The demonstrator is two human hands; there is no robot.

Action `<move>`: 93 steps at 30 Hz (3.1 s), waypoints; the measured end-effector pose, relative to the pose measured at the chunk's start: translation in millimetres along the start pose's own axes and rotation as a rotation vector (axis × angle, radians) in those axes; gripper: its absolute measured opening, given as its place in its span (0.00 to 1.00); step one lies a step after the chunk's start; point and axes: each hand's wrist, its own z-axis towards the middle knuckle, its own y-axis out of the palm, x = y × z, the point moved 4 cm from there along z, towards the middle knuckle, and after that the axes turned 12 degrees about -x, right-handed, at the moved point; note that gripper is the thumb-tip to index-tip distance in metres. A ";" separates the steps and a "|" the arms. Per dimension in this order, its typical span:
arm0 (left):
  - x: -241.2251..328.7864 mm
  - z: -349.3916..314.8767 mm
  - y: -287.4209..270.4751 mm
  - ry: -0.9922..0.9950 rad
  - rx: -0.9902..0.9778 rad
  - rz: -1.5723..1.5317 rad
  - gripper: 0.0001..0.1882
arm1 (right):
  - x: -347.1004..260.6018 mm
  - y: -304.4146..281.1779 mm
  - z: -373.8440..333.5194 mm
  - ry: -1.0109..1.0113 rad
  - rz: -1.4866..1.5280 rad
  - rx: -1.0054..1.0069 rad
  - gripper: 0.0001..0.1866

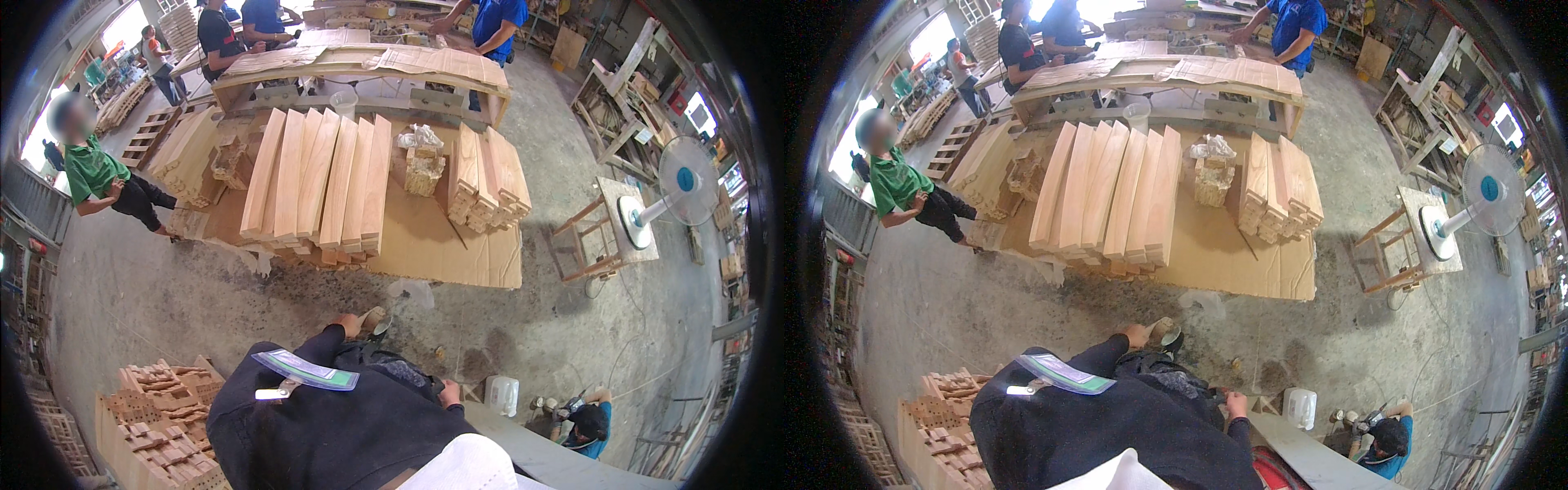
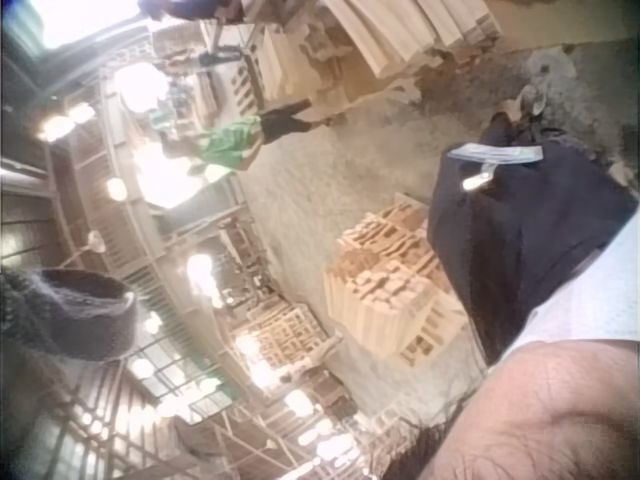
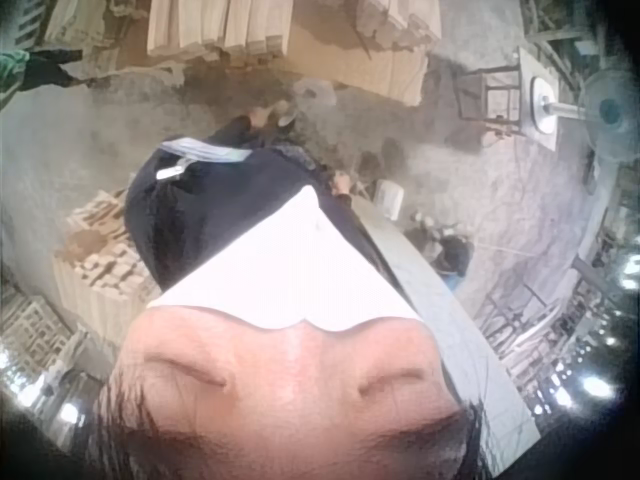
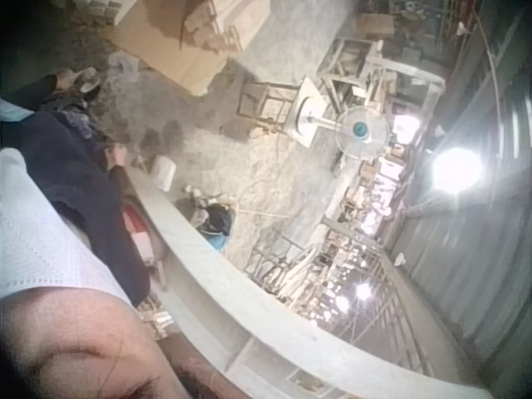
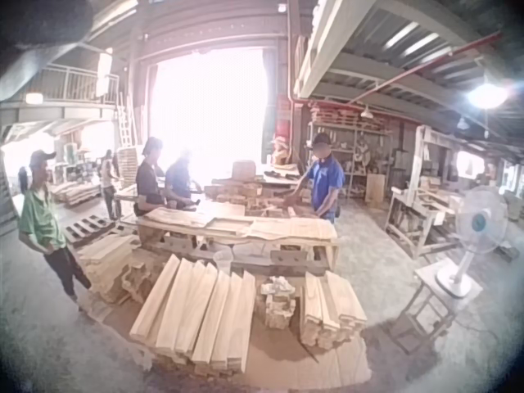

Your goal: The person applies glue to the holes of wooden pieces using a small brush. They pick up each piece, dip the brush into a container of glue, and carefully apply it inside the holes before placing the piece back on the table.

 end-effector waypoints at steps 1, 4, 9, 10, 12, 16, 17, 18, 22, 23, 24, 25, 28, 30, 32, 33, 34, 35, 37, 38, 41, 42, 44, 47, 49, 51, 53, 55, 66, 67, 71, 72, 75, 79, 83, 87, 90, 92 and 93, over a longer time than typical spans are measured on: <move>3.6 -2.5 -1.1 0.006 0.004 0.010 0.15 | 0.2 -1.3 0.6 -0.016 -0.016 0.007 0.14; 0.9 -5.7 0.0 0.008 0.015 -0.008 0.15 | 2.4 -0.6 0.9 -0.013 0.071 -0.006 0.10; 6.7 -4.0 -1.4 0.014 0.008 0.044 0.16 | 0.3 -1.4 -5.6 -0.002 0.145 -0.008 0.10; 9.0 -4.4 -2.7 0.010 -0.013 0.048 0.17 | -0.9 -2.3 -8.1 0.004 0.143 0.005 0.10; 8.5 -5.5 -2.4 0.001 -0.029 0.039 0.17 | -7.8 -2.2 -13.3 0.032 0.095 0.016 0.09; -0.4 -4.3 0.9 0.055 0.108 0.026 0.14 | -20.5 0.1 -23.3 -0.062 -0.056 0.038 0.13; -1.3 -5.8 0.2 0.085 0.174 0.032 0.15 | -21.6 0.2 -24.7 -0.132 -0.086 0.049 0.16; -2.3 -9.6 0.2 0.077 0.169 0.030 0.15 | -15.0 1.2 -19.6 -0.138 -0.084 0.029 0.16; 18.5 -29.7 -11.2 0.023 0.058 0.050 0.14 | -11.4 -1.2 -13.7 -0.206 -0.163 0.005 0.18; 22.7 -33.2 -13.6 0.003 0.007 0.063 0.16 | -18.2 -2.6 -19.4 -0.234 -0.204 0.012 0.19; 23.2 -29.8 -14.2 0.019 0.020 0.077 0.16 | -22.2 -3.2 -20.7 -0.190 -0.195 -0.002 0.19; 17.6 -31.0 -11.4 0.021 0.032 0.081 0.16 | -25.3 -1.8 -23.3 -0.145 -0.195 -0.032 0.19; 20.3 -33.9 -12.8 0.022 0.041 0.082 0.16 | -30.4 -1.6 -27.9 -0.136 -0.178 -0.031 0.18; 17.8 -34.2 -11.5 0.029 0.052 0.093 0.16 | -27.7 -1.7 -24.7 -0.148 -0.156 -0.034 0.18; 8.8 -23.1 -6.0 0.055 0.077 0.123 0.16 | -19.9 0.1 -16.2 -0.137 -0.124 -0.056 0.17; 6.6 -19.9 -5.8 0.030 0.064 0.127 0.16 | -13.1 0.7 -10.0 -0.141 -0.114 -0.039 0.17; 4.2 -16.9 -5.5 0.004 0.051 0.130 0.16 | -6.4 1.4 -4.2 -0.145 -0.103 -0.023 0.17; -0.3 -11.7 -4.6 -0.023 0.038 0.135 0.16 | -9.7 3.3 -5.5 -0.149 -0.091 -0.008 0.17; -9.5 -8.5 -3.4 0.059 0.143 0.114 0.16 | -16.3 3.2 -10.1 -0.149 -0.205 -0.032 0.18; -11.0 -6.9 -2.8 0.104 0.193 0.104 0.17 | -21.6 2.3 -14.2 -0.147 -0.263 -0.039 0.18; 11.9 -23.2 -12.0 0.076 0.154 0.070 0.17 | -4.2 -4.2 -3.7 -0.112 -0.201 -0.023 0.18; 5.4 -21.8 -10.6 0.071 0.147 0.065 0.17 | -15.8 -0.8 -12.3 -0.128 -0.221 -0.030 0.17; -3.7 -18.2 -6.9 0.070 0.132 0.056 0.17 | -39.9 3.1 -35.0 -0.160 -0.262 -0.034 0.14; -7.7 -19.8 -4.9 0.045 0.139 0.108 0.17 | -39.5 5.4 -35.1 -0.146 -0.216 -0.030 0.09; 12.0 -32.4 -14.2 0.010 0.086 0.105 0.16 | -41.5 0.7 -35.3 -0.149 -0.220 -0.014 0.07; 18.8 -45.2 -18.4 -0.020 0.064 0.080 0.15 | -43.8 0.7 -35.1 -0.152 -0.225 -0.023 0.06; 19.9 -49.1 -19.2 -0.031 0.069 0.038 0.15 | -44.4 0.7 -34.4 -0.152 -0.228 -0.040 0.05; 18.2 -46.8 -17.3 -0.031 0.074 0.040 0.15 | -43.0 1.5 -31.0 -0.104 -0.217 -0.052 0.06; 13.0 -24.8 -7.2 0.012 0.066 0.119 0.16 | -60.5 -0.5 -53.7 -0.211 -0.270 0.027 0.13; 19.7 -28.5 -9.8 0.005 0.049 0.102 0.16 | -58.9 -2.4 -53.3 -0.217 -0.272 0.032 0.14; 27.5 -34.6 -10.7 0.001 0.029 0.067 0.15 | -53.9 -5.8 -48.8 -0.170 -0.242 0.000 0.17; 21.3 -28.5 -6.5 -0.006 0.018 0.079 0.15 | -49.6 -5.6 -45.4 -0.149 -0.252 -0.012 0.18; -4.1 9.5 5.4 0.006 0.030 0.113 0.15 | -43.6 -1.6 -35.5 -0.115 -0.255 -0.017 0.19; -9.1 19.8 12.9 0.055 0.096 0.096 0.16 | -49.1 -2.4 -38.5 -0.158 -0.180 -0.061 0.19; 3.4 4.5 2.7 0.059 0.104 0.160 0.17 | -38.2 -0.1 -30.1 -0.202 -0.060 -0.073 0.18; 15.7 -13.5 -5.7 0.022 0.045 0.096 0.17 | -38.0 -3.1 -28.0 -0.129 -0.108 -0.035 0.19; 26.0 -14.5 -10.9 0.019 -0.002 0.104 0.17 | -25.4 -7.0 -19.4 -0.108 -0.087 -0.007 0.18; 2.6 -1.0 0.5 0.020 0.024 0.106 0.17 | -35.5 -3.1 -24.1 -0.120 -0.147 -0.029 0.18; -3.7 3.2 2.8 0.065 0.090 0.115 0.15 | -34.7 -1.7 -23.5 -0.111 -0.127 -0.024 0.18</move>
